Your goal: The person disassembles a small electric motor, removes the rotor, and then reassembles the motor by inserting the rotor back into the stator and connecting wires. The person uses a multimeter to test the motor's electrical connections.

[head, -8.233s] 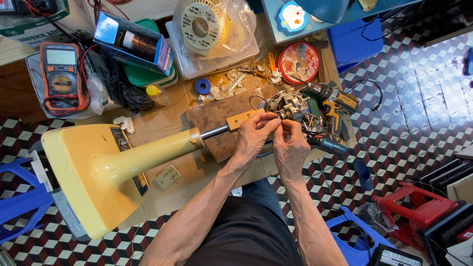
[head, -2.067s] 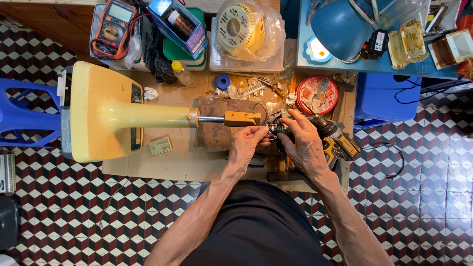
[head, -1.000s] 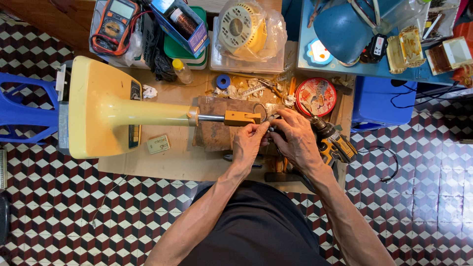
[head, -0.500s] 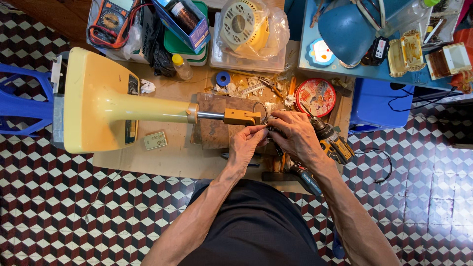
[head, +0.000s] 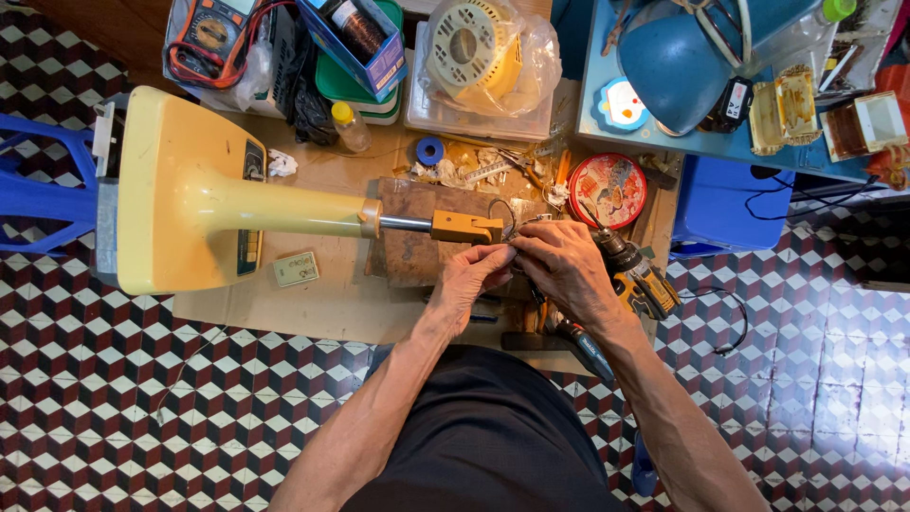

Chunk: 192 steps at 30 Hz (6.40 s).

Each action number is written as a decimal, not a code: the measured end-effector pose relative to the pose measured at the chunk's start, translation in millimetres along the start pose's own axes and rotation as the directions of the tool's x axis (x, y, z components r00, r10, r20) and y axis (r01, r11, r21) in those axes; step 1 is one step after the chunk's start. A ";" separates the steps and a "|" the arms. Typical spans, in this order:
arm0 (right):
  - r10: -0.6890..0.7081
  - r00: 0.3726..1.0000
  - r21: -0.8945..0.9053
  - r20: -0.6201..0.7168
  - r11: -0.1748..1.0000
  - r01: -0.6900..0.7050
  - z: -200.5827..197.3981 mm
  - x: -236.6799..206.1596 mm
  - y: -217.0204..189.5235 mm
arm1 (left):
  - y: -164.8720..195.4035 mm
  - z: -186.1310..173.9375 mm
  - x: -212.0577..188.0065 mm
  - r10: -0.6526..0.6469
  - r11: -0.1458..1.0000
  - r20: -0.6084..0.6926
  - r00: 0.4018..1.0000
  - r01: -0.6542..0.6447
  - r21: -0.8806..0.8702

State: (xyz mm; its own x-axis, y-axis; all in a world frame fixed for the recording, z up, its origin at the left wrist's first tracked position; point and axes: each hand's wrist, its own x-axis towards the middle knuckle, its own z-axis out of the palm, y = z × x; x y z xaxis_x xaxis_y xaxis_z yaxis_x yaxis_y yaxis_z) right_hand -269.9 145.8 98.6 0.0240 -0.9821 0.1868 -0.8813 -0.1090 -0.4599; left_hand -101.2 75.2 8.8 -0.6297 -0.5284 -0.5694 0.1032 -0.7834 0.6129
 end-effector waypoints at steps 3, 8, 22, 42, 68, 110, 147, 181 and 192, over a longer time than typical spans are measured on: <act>0.007 1.000 -0.010 -0.021 1.000 -0.007 0.8 -0.9 0.6 | 4.2 5.9 -6.2 0.112 0.981 -0.046 0.993 -0.103 0.166; -0.006 1.000 -0.005 0.009 1.000 0.006 -0.5 2.6 1.0 | 17.1 17.0 -10.4 0.238 0.887 -0.079 0.968 -0.183 0.423; 0.313 0.950 0.080 -0.011 0.947 -0.312 -14.6 -7.7 -17.9 | 29.8 33.5 -30.3 0.464 0.718 -0.051 0.885 -0.342 0.606; 0.231 0.941 -0.074 0.249 0.973 -0.219 -13.7 15.8 -0.4 | 30.8 33.1 -26.0 0.495 0.677 0.003 0.869 -0.388 0.625; 0.979 -0.065 0.981 -0.195 0.196 -0.003 132.2 -24.2 -120.4 | 40.9 -2.1 -36.6 0.327 0.362 0.495 0.805 -0.591 0.721; 0.720 -0.167 0.640 -0.674 0.455 -0.619 147.3 -17.0 -143.1 | 70.6 -10.1 2.9 -0.040 0.357 0.826 0.562 -0.764 0.537; 0.721 0.094 0.415 -0.686 0.494 -0.764 125.5 -28.3 -135.6 | 75.3 -55.2 57.6 -0.395 0.244 0.367 0.842 -0.289 0.926; 0.736 0.050 0.457 -0.675 0.470 -0.756 125.4 -15.8 -135.9 | 61.4 -58.1 55.7 -0.251 0.103 0.443 0.861 -0.431 0.896; 0.742 0.033 0.465 -0.669 0.453 -0.761 130.6 -10.7 -136.6 | 50.4 -66.1 39.9 -0.083 -0.067 0.584 0.808 -0.589 0.806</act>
State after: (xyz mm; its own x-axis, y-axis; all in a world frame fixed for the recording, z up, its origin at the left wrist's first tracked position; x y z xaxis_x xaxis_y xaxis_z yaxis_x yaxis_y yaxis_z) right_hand -88.1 151.1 46.0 -0.9693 -0.0107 0.2458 -0.1981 0.6265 -0.7538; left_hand -70.3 -7.0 -19.2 -0.9665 -0.1713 -0.1909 -0.2564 0.6271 0.7355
